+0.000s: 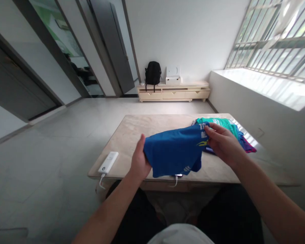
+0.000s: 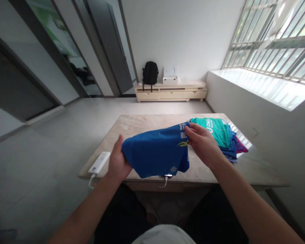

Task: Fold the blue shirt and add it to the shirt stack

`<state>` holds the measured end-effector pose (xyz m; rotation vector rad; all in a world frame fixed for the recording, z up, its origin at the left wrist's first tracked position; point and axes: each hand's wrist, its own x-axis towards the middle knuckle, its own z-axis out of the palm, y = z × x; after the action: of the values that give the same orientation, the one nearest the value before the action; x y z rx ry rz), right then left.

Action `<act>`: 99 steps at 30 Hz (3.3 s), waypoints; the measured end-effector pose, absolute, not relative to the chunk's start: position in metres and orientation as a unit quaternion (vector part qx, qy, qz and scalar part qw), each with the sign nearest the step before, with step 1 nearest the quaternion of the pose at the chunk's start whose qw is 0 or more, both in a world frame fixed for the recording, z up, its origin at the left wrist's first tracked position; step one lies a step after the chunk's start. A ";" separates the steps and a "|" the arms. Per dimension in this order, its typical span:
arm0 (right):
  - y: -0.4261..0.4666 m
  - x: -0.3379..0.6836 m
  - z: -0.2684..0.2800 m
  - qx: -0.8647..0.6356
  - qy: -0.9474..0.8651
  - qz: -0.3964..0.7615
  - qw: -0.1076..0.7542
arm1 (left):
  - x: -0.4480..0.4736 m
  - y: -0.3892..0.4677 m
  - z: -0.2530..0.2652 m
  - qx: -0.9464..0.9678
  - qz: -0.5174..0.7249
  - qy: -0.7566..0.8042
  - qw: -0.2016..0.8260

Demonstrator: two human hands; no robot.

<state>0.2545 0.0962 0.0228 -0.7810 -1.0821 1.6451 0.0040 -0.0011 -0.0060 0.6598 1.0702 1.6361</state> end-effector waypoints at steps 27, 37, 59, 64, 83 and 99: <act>-0.019 0.324 -0.051 -0.547 -0.663 0.326 0.394 | 0.041 -0.122 -0.114 0.345 0.680 0.631 0.146; -0.047 0.335 -0.069 -0.548 -0.697 0.293 0.358 | 0.028 -0.135 -0.114 0.247 0.624 0.592 0.447; -0.048 0.336 -0.051 -0.434 -0.782 0.252 0.370 | 0.030 -0.126 -0.134 0.441 0.490 0.681 0.318; -0.048 0.338 -0.054 -0.418 -0.794 0.282 0.340 | 0.034 -0.124 -0.141 0.450 0.503 0.693 0.252; -0.048 0.339 -0.061 -0.417 -0.792 0.273 0.351 | 0.040 -0.119 -0.144 0.529 0.498 0.657 0.201; -0.047 0.338 -0.072 -0.470 -0.763 0.277 0.347 | 0.037 -0.121 -0.143 0.567 0.484 0.665 0.053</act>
<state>0.3376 -0.0474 -0.0719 -1.2188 -1.9782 0.7195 0.0365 -0.1213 -0.1431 1.7236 2.0196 1.4700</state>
